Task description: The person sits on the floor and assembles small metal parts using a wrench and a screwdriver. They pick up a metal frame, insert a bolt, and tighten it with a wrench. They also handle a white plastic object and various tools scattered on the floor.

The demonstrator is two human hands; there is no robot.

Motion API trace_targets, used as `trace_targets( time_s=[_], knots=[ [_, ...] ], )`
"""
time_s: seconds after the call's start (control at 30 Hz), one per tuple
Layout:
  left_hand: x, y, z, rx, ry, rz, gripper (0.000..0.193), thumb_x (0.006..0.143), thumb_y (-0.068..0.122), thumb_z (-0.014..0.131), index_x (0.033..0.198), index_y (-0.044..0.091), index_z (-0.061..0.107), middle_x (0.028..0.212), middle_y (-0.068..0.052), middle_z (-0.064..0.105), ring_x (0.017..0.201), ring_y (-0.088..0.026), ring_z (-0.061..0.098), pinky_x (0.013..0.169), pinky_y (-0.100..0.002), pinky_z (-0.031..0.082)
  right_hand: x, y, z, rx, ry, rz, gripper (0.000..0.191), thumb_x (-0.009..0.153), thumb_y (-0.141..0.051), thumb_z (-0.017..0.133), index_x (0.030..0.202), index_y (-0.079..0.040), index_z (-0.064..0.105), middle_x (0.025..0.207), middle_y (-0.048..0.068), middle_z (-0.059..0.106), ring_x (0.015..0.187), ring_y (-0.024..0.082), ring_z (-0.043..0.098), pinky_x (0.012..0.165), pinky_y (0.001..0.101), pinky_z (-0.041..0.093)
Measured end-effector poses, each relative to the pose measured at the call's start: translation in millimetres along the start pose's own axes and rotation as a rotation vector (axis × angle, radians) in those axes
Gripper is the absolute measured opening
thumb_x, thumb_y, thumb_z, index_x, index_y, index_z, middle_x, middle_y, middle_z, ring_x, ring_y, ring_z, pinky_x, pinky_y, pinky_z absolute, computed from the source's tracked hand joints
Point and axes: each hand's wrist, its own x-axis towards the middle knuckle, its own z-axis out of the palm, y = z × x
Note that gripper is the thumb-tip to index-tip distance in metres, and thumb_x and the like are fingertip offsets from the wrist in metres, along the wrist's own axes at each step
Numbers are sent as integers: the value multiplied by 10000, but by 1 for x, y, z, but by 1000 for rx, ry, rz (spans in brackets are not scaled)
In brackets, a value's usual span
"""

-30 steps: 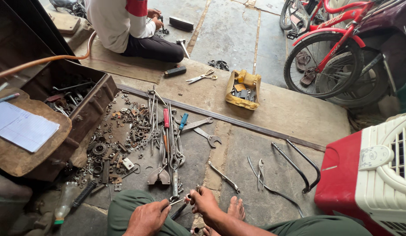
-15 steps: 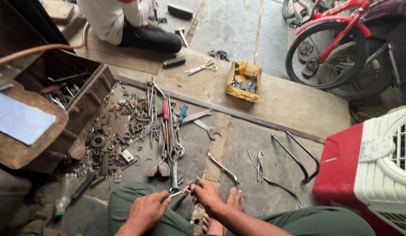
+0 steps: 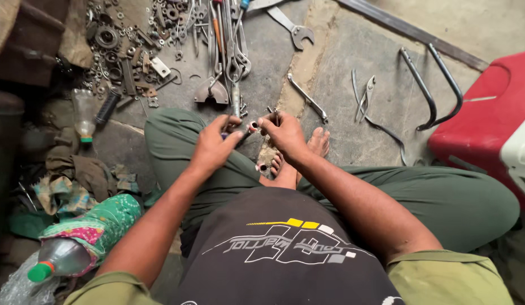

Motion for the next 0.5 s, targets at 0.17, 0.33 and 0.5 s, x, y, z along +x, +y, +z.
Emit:
trace_targets(
  time_s=[0.17,0.33,0.5],
  knots=[
    [7,14,27,-63,46,-48,211,865,155,748,1048,51,735,935,-62,793,863,-143,760,790,-296,572,-8,-6,0,92,-5,-26,269,944,-257,684,975,6,729,812,59,766,574,106,625,521,275,512],
    [6,10,33,-35,103,-14,179,854,157,769,994,51,737,895,-78,780,810,-161,755,737,-312,570,-6,-6,7,60,34,-48,268,948,-242,683,989,21,711,797,72,748,567,106,638,523,277,531],
    [12,8,32,-13,100,62,169,852,128,763,997,47,731,886,-92,770,799,-157,748,719,-311,559,-7,-5,10,2,38,-87,264,963,-231,664,983,31,686,775,79,733,561,113,649,525,285,539]
  ],
)
